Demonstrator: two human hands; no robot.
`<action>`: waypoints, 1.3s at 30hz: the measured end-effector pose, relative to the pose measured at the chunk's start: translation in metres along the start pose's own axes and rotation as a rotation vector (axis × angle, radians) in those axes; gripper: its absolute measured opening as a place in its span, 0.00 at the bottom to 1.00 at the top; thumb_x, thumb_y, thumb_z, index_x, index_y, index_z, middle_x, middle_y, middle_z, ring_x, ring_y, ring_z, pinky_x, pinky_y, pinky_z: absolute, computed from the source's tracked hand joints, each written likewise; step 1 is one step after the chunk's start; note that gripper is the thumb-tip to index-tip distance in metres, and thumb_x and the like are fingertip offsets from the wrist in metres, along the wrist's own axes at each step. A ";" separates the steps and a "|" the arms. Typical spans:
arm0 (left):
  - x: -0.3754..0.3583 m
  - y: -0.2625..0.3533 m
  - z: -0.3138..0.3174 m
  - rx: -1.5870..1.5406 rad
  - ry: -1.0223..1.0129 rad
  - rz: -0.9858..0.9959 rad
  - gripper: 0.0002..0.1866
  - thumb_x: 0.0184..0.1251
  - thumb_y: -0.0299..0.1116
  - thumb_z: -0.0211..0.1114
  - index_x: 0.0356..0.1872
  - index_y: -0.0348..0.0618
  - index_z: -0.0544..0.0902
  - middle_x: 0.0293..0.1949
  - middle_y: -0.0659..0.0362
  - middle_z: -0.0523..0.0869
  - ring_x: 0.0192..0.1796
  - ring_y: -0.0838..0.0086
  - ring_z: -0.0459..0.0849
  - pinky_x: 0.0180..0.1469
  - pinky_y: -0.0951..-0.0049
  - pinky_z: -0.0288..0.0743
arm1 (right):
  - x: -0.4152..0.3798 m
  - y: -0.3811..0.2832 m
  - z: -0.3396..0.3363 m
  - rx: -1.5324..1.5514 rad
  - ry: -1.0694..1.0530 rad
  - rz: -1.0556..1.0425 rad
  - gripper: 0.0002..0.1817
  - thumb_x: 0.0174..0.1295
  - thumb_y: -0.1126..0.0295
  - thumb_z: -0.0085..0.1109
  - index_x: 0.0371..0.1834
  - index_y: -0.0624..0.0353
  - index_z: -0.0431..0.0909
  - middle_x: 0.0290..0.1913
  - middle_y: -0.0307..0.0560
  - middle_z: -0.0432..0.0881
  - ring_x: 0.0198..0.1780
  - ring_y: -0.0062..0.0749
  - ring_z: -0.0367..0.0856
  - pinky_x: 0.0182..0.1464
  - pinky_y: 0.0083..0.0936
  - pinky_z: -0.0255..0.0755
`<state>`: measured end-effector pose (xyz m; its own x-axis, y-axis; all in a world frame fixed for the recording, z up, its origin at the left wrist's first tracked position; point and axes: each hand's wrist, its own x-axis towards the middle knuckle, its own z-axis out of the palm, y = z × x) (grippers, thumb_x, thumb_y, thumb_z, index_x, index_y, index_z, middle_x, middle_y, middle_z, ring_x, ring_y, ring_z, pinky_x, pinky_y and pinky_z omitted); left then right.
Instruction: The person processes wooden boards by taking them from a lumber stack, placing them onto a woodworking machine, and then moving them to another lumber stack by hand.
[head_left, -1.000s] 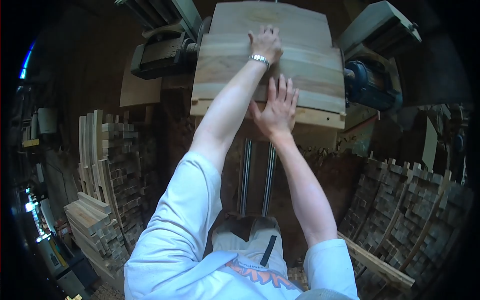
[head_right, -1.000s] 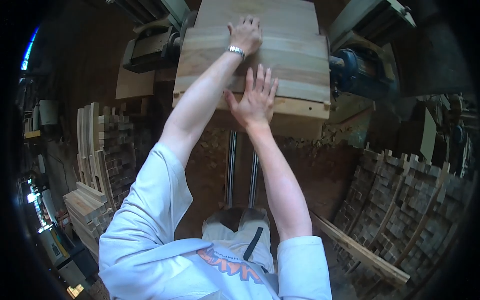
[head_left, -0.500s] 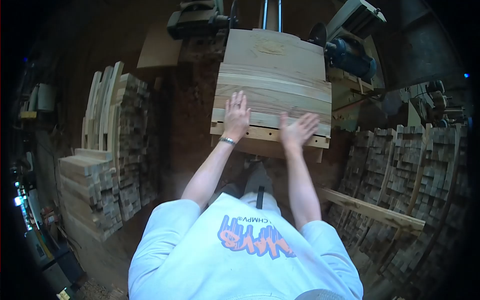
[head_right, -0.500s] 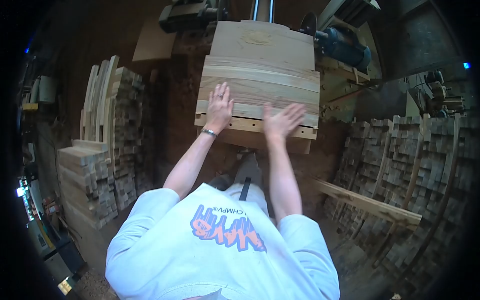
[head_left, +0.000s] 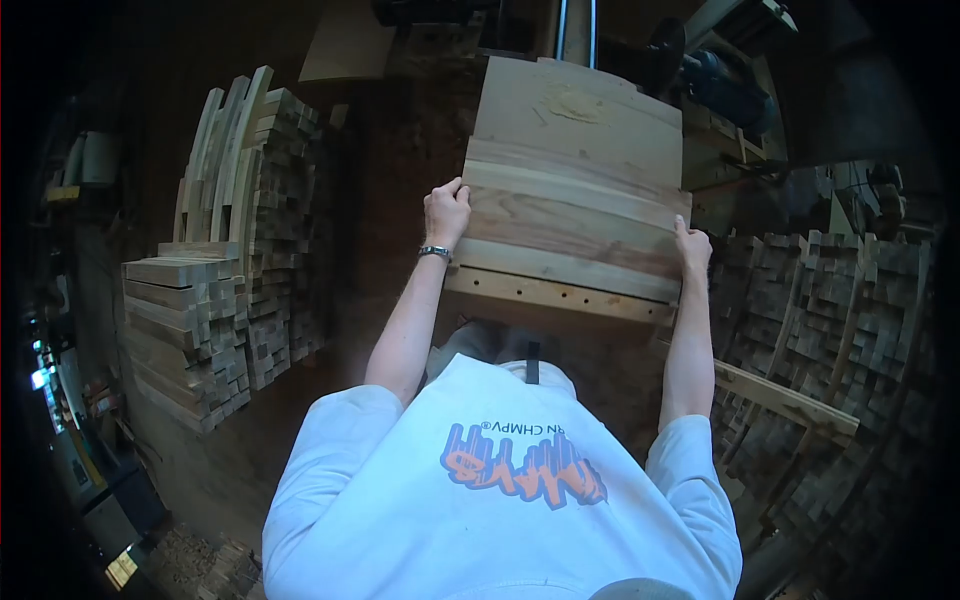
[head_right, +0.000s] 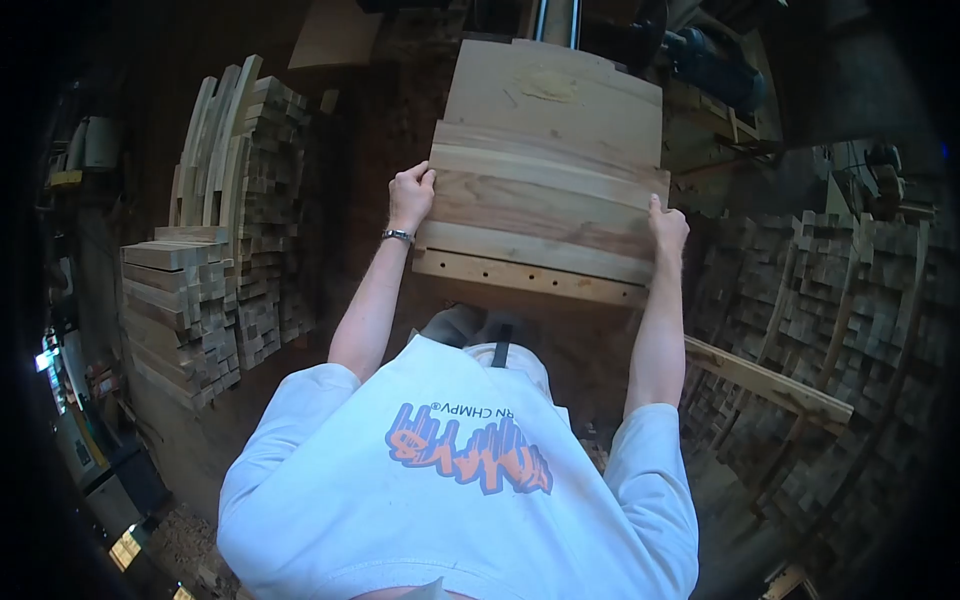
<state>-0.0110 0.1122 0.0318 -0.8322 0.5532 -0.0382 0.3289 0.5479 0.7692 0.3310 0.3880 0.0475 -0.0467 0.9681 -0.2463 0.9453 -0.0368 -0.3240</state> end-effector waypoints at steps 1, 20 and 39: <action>0.001 0.001 -0.001 0.039 -0.009 0.013 0.15 0.62 0.35 0.60 0.45 0.38 0.84 0.38 0.41 0.84 0.43 0.49 0.83 0.47 0.58 0.78 | 0.003 -0.004 -0.003 -0.028 -0.020 0.038 0.39 0.57 0.37 0.54 0.42 0.72 0.81 0.47 0.71 0.80 0.54 0.58 0.78 0.57 0.42 0.71; 0.047 0.138 0.068 0.627 -0.637 0.866 0.62 0.27 0.44 0.82 0.72 0.52 0.57 0.72 0.43 0.53 0.73 0.44 0.51 0.71 0.43 0.50 | -0.144 -0.080 0.018 0.040 -0.207 -1.044 0.41 0.53 0.52 0.65 0.65 0.65 0.61 0.62 0.58 0.66 0.64 0.51 0.63 0.67 0.46 0.55; -0.022 0.050 -0.134 -0.489 -0.991 0.130 0.61 0.32 0.50 0.78 0.71 0.41 0.55 0.63 0.44 0.65 0.67 0.53 0.62 0.69 0.59 0.55 | -0.111 -0.125 0.012 -0.082 -0.709 -1.165 0.53 0.26 0.62 0.73 0.63 0.66 0.61 0.57 0.60 0.70 0.61 0.53 0.67 0.64 0.42 0.62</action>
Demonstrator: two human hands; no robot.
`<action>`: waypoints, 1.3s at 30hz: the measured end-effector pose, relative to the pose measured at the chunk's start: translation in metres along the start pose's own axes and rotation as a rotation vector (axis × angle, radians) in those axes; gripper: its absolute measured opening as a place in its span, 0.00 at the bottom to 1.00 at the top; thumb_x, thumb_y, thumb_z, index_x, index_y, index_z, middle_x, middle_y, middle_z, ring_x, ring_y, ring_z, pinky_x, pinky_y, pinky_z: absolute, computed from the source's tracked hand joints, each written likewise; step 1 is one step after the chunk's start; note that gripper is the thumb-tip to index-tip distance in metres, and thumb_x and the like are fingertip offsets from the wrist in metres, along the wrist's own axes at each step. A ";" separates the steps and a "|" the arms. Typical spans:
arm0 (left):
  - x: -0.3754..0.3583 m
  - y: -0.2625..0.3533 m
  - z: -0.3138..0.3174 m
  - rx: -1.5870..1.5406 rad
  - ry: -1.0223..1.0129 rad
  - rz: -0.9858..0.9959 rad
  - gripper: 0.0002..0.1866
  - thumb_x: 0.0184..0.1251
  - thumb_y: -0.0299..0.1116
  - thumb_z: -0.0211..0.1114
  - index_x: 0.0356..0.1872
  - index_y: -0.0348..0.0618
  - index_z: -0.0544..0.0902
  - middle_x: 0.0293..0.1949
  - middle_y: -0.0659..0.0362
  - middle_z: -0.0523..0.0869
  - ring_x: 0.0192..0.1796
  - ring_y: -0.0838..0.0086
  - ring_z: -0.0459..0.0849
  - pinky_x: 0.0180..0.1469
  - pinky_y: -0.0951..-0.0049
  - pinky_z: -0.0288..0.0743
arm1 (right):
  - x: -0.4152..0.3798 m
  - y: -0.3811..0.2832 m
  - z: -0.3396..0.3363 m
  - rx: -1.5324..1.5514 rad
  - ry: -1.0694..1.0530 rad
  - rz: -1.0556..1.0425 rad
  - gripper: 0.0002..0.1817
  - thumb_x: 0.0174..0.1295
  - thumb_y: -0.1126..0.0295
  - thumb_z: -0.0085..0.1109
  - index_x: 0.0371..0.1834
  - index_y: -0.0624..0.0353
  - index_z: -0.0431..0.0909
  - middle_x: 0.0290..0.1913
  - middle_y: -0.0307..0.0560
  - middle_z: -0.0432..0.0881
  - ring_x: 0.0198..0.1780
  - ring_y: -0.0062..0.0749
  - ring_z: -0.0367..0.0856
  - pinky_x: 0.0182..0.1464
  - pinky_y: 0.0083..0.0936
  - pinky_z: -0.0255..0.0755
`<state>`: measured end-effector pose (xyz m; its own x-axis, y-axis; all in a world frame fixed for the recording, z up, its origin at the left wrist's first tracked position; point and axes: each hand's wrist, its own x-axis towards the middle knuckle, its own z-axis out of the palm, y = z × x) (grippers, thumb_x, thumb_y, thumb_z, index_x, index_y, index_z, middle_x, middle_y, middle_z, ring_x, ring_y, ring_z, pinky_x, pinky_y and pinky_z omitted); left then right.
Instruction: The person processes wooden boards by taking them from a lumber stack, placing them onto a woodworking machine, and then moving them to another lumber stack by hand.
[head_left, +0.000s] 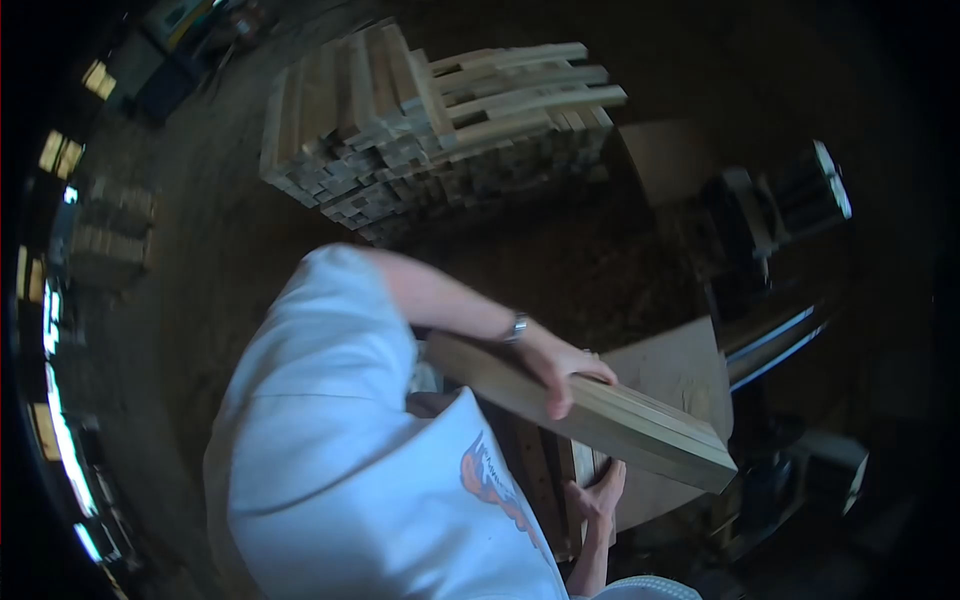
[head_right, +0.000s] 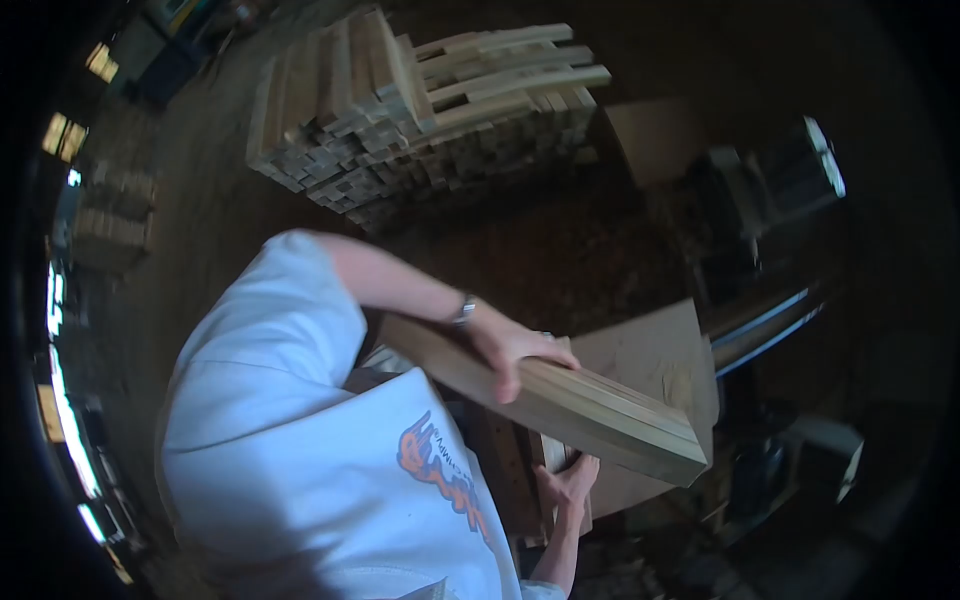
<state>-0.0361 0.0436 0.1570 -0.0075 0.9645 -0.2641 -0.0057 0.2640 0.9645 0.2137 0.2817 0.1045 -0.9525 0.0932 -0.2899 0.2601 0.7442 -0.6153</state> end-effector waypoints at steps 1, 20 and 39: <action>-0.040 0.006 -0.001 0.015 0.096 0.033 0.62 0.31 0.50 0.78 0.72 0.41 0.54 0.63 0.44 0.65 0.67 0.53 0.62 0.69 0.59 0.55 | 0.010 -0.005 -0.003 -0.027 -0.008 -0.027 0.53 0.26 0.62 0.73 0.63 0.66 0.61 0.57 0.60 0.70 0.61 0.53 0.67 0.64 0.42 0.62; -0.437 -0.036 0.014 -0.584 1.678 0.290 0.67 0.29 0.55 0.75 0.73 0.36 0.48 0.67 0.48 0.61 0.68 0.61 0.62 0.67 0.62 0.58 | 0.489 -0.446 0.122 0.704 -0.593 0.061 0.26 0.57 0.46 0.59 0.49 0.54 0.76 0.33 0.39 0.77 0.31 0.26 0.76 0.31 0.26 0.70; -0.405 -0.070 -0.155 -1.062 2.031 0.313 0.57 0.37 0.43 0.75 0.71 0.35 0.53 0.57 0.51 0.73 0.56 0.66 0.75 0.55 0.66 0.72 | 0.646 -0.566 0.246 0.273 -0.408 -0.665 0.47 0.65 0.45 0.51 0.74 0.65 0.42 0.74 0.64 0.47 0.74 0.54 0.48 0.72 0.46 0.47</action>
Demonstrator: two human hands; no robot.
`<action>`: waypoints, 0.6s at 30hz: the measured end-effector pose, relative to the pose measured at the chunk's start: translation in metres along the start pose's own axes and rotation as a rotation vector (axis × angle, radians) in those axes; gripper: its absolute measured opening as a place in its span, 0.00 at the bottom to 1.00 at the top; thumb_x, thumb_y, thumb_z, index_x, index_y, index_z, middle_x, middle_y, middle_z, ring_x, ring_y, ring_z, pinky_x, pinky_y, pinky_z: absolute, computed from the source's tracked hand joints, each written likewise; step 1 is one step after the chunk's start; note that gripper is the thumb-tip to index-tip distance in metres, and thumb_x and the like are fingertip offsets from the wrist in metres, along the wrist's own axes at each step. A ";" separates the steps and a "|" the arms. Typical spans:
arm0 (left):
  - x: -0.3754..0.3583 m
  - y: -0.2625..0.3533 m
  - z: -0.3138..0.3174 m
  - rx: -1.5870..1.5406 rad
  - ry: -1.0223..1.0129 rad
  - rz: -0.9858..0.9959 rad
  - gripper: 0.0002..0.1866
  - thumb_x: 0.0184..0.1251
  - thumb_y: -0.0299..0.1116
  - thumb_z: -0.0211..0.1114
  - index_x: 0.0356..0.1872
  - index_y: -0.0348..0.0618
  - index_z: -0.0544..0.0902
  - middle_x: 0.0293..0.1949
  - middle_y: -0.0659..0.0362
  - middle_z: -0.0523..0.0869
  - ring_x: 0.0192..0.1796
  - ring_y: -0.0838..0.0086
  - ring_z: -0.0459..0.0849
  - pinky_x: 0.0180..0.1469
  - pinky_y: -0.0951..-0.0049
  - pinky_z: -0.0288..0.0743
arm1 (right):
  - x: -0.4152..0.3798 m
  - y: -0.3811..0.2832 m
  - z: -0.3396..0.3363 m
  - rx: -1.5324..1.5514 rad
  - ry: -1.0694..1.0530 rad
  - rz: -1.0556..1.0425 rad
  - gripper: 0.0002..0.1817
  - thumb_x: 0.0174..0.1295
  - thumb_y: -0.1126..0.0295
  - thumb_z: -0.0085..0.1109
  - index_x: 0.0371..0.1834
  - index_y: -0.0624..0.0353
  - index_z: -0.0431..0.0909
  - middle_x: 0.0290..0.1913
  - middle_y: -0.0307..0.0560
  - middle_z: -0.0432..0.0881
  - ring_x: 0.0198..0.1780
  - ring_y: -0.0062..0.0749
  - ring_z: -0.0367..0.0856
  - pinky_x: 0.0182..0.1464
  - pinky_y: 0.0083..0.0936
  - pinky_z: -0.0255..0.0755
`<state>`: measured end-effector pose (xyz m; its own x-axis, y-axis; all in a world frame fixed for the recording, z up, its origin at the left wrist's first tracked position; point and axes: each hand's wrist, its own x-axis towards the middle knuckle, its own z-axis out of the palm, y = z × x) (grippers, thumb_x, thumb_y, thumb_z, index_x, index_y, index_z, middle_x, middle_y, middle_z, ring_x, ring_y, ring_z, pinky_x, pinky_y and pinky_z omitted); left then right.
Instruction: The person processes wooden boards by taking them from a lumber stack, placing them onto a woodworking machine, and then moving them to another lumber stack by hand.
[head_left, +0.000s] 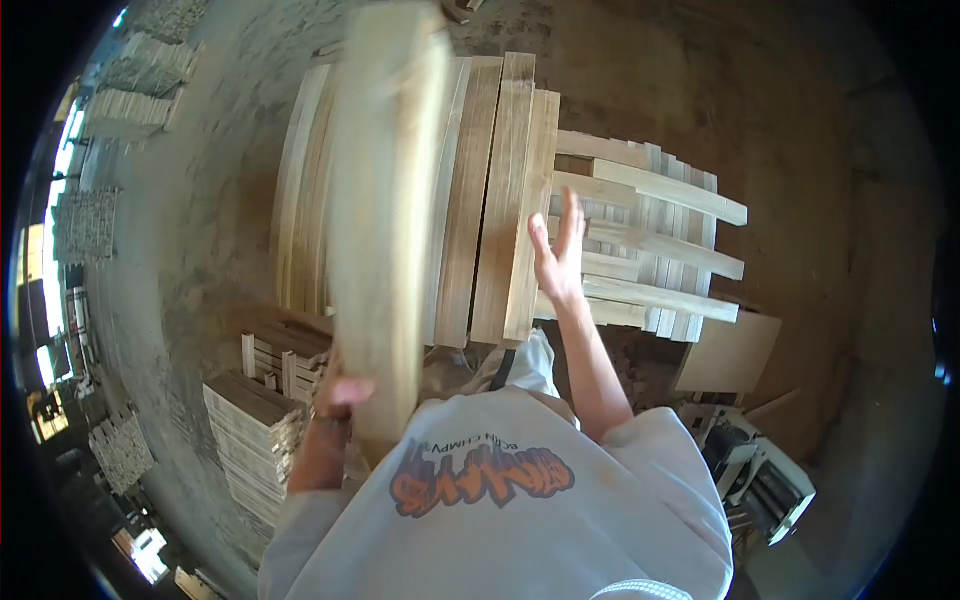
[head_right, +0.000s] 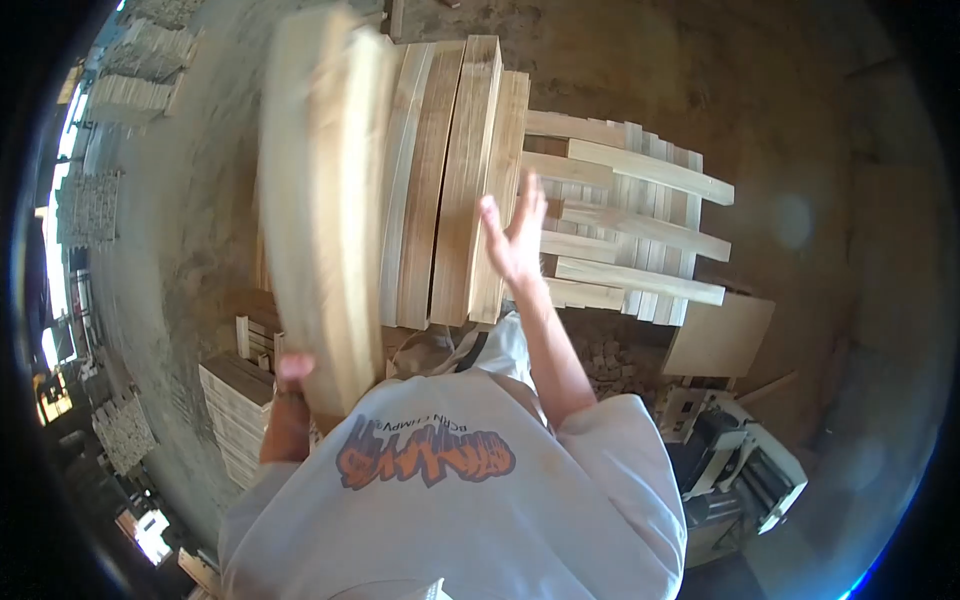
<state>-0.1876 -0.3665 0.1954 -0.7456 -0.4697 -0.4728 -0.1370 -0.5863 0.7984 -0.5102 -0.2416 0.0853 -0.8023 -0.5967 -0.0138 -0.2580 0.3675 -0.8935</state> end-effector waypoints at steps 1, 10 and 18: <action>0.026 0.010 0.026 0.041 -0.059 -0.001 0.55 0.42 0.43 0.72 0.71 0.34 0.52 0.59 0.49 0.70 0.58 0.65 0.73 0.57 0.66 0.70 | -0.004 -0.039 -0.015 0.371 -0.142 -0.079 0.46 0.66 0.46 0.51 0.75 0.63 0.41 0.75 0.59 0.48 0.74 0.48 0.50 0.71 0.45 0.48; 0.165 0.010 0.193 0.773 -0.386 0.230 0.44 0.67 0.46 0.55 0.70 0.22 0.45 0.70 0.35 0.53 0.73 0.50 0.53 0.72 0.57 0.51 | 0.031 -0.067 -0.064 1.043 -0.031 0.455 0.42 0.64 0.31 0.36 0.60 0.61 0.67 0.48 0.50 0.77 0.48 0.36 0.77 0.53 0.35 0.73; 0.187 -0.026 0.176 1.258 0.197 0.632 0.41 0.61 0.43 0.61 0.65 0.19 0.54 0.62 0.28 0.62 0.67 0.34 0.57 0.69 0.42 0.50 | 0.047 -0.013 0.012 1.249 -0.103 0.580 0.46 0.61 0.27 0.33 0.71 0.51 0.54 0.65 0.54 0.65 0.63 0.45 0.67 0.64 0.47 0.63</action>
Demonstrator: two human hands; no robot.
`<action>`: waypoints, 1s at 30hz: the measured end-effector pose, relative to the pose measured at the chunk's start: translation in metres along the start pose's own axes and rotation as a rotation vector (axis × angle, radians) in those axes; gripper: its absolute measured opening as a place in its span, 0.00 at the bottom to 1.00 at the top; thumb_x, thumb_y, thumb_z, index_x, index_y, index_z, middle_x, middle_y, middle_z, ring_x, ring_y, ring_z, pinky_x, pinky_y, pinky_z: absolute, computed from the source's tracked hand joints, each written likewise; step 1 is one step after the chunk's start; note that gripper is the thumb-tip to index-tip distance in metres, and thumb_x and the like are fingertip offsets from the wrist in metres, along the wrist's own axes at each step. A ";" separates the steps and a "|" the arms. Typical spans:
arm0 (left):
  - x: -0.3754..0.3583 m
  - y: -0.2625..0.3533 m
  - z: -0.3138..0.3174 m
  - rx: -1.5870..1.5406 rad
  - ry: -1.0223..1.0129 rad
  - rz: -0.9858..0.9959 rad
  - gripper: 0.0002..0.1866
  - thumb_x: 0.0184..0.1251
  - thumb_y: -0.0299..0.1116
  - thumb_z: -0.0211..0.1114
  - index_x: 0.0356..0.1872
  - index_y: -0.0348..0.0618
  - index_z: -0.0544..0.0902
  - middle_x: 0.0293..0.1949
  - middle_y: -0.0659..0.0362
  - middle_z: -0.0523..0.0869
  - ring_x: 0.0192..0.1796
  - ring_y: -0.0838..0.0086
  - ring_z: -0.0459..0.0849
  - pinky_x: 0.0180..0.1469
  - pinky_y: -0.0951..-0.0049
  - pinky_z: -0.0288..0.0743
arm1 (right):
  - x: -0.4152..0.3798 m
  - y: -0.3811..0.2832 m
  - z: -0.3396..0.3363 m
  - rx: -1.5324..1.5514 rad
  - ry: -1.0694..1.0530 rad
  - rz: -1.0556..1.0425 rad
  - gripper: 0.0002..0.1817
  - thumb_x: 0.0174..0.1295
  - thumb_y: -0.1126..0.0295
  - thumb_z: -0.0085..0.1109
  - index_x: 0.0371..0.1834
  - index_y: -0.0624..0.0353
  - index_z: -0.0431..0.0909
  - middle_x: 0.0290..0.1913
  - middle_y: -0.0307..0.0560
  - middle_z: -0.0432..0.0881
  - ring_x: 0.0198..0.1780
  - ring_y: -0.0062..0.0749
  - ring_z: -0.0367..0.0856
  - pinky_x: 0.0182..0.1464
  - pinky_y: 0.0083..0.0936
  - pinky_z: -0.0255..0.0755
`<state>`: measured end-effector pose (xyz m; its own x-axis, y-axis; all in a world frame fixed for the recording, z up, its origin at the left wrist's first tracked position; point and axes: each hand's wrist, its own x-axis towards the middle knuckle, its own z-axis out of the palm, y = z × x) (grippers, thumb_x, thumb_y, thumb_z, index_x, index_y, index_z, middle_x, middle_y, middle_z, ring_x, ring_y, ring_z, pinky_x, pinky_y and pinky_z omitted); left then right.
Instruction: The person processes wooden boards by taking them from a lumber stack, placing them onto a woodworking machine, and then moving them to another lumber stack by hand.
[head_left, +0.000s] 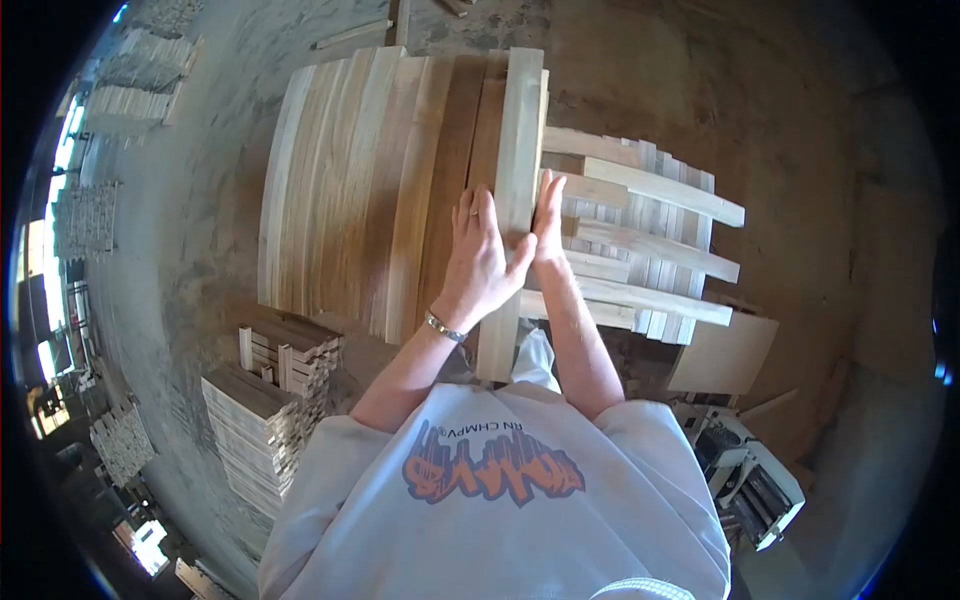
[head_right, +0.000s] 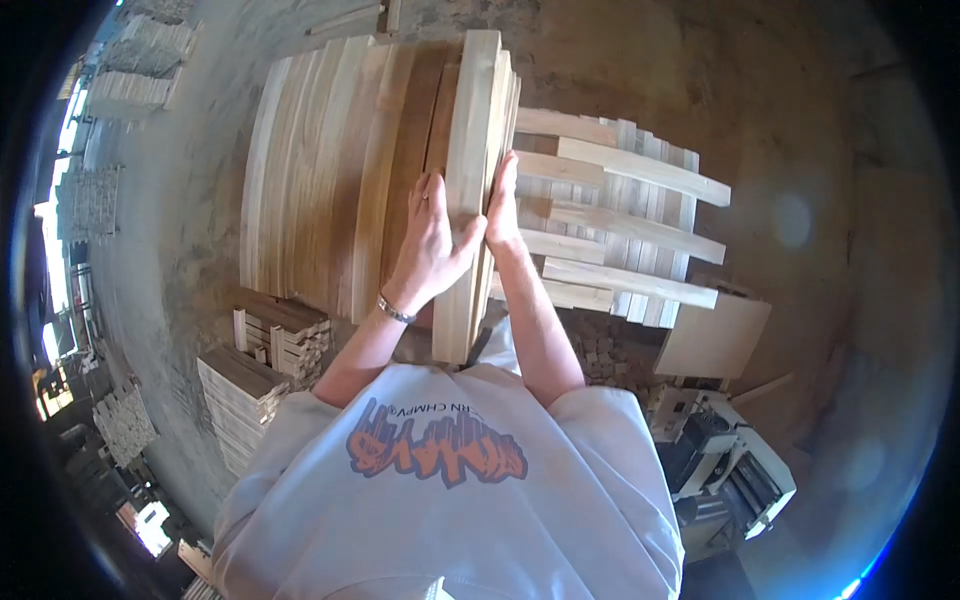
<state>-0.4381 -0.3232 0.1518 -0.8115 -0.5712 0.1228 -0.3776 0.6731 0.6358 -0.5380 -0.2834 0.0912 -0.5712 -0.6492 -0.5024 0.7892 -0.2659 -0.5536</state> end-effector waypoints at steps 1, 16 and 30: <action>-0.003 -0.002 0.005 -0.044 0.009 -0.008 0.42 0.60 0.43 0.62 0.64 0.18 0.54 0.62 0.27 0.61 0.67 0.34 0.57 0.70 0.45 0.50 | 0.006 -0.005 -0.020 0.148 -0.225 0.075 0.50 0.64 0.31 0.34 0.76 0.60 0.37 0.77 0.52 0.42 0.78 0.37 0.35 0.76 0.34 0.32; -0.073 0.025 -0.065 -0.407 0.069 0.199 0.21 0.59 0.27 0.64 0.55 0.35 0.75 0.52 0.50 0.79 0.55 0.59 0.77 0.57 0.65 0.74 | 0.054 0.023 -0.124 -1.400 0.633 -0.388 0.34 0.65 0.47 0.50 0.60 0.69 0.69 0.49 0.63 0.78 0.50 0.51 0.78 0.54 0.38 0.70; -0.248 0.032 -0.325 -1.074 0.693 0.949 0.17 0.63 0.27 0.61 0.52 0.34 0.80 0.46 0.48 0.82 0.45 0.61 0.81 0.47 0.66 0.75 | -0.065 -0.015 0.136 -0.986 0.244 -1.176 0.20 0.69 0.60 0.43 0.51 0.67 0.73 0.46 0.55 0.78 0.45 0.44 0.78 0.49 0.34 0.71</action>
<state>-0.1038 -0.3125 0.3890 -0.0947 -0.4518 0.8871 0.8445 0.4353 0.3119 -0.4822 -0.3344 0.2223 -0.8387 -0.2653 0.4756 -0.5139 0.0969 -0.8523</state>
